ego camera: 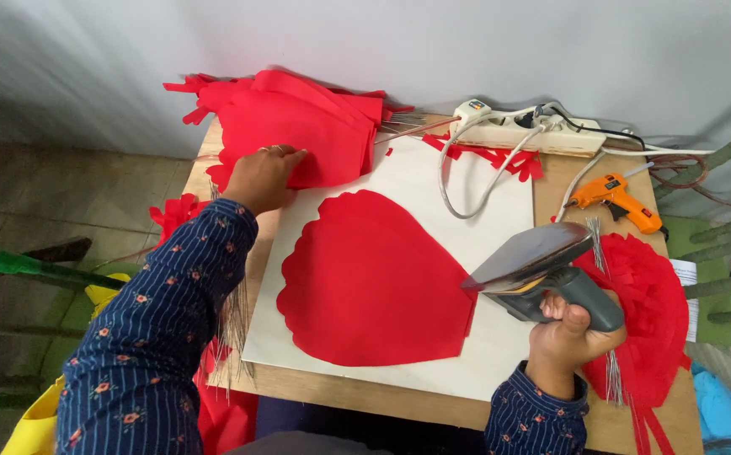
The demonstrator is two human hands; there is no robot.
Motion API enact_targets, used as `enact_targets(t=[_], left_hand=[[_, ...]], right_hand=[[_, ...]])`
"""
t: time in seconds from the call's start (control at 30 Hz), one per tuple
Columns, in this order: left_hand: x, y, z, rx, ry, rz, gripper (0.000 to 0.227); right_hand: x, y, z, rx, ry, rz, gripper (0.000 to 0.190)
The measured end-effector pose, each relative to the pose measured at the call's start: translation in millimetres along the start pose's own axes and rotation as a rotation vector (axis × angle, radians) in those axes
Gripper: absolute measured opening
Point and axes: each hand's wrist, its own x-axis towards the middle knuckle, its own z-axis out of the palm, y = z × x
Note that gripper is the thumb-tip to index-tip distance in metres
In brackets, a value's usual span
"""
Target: The person is ironing several red fabric cutouts on a workspace table.
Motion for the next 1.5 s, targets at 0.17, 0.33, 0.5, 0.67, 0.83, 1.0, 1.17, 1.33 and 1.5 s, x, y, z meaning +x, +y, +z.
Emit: enact_targets(t=[0.17, 0.33, 0.5, 0.67, 0.83, 1.0, 1.17, 1.33, 1.5], left_hand=[[24.1, -18.6, -5.3, -0.587, -0.112, -0.074, 0.064], [79.0, -55.4, 20.4, -0.144, 0.199, -0.26, 0.059], [118.8, -73.9, 45.6, 0.245, 0.314, -0.23, 0.038], [139.4, -86.2, 59.7, 0.466, 0.434, -0.257, 0.012], [132.2, -95.5, 52.2, 0.569, 0.613, -0.209, 0.02], [124.3, -88.8, 13.0, 0.519, 0.579, -0.21, 0.015], [136.4, -86.2, 12.2, 0.441, 0.551, -0.262, 0.013], [140.8, -80.5, 25.2, 0.406, 0.507, -0.264, 0.015], [135.0, -77.1, 29.6, 0.423, 0.628, -0.341, 0.013]], right_hand=[[-0.2, -3.9, 1.1, 0.013, -0.026, -0.015, 0.042], [-1.6, -6.4, 3.2, -0.024, 0.011, 0.006, 0.047], [-1.3, -15.3, 17.1, 0.005, 0.063, -0.002, 0.055], [0.5, -8.1, 10.0, 0.023, 0.068, 0.01, 0.05], [-1.4, -3.2, 6.8, 0.021, 0.105, 0.022, 0.055], [-2.5, -0.2, 2.0, 0.023, 0.066, 0.039, 0.054], [-2.6, -6.1, 4.0, 0.004, 0.097, 0.082, 0.056], [0.1, -9.0, 7.8, 0.005, 0.078, 0.084, 0.053], [1.6, -8.5, 9.8, 0.017, 0.083, 0.061, 0.056]])
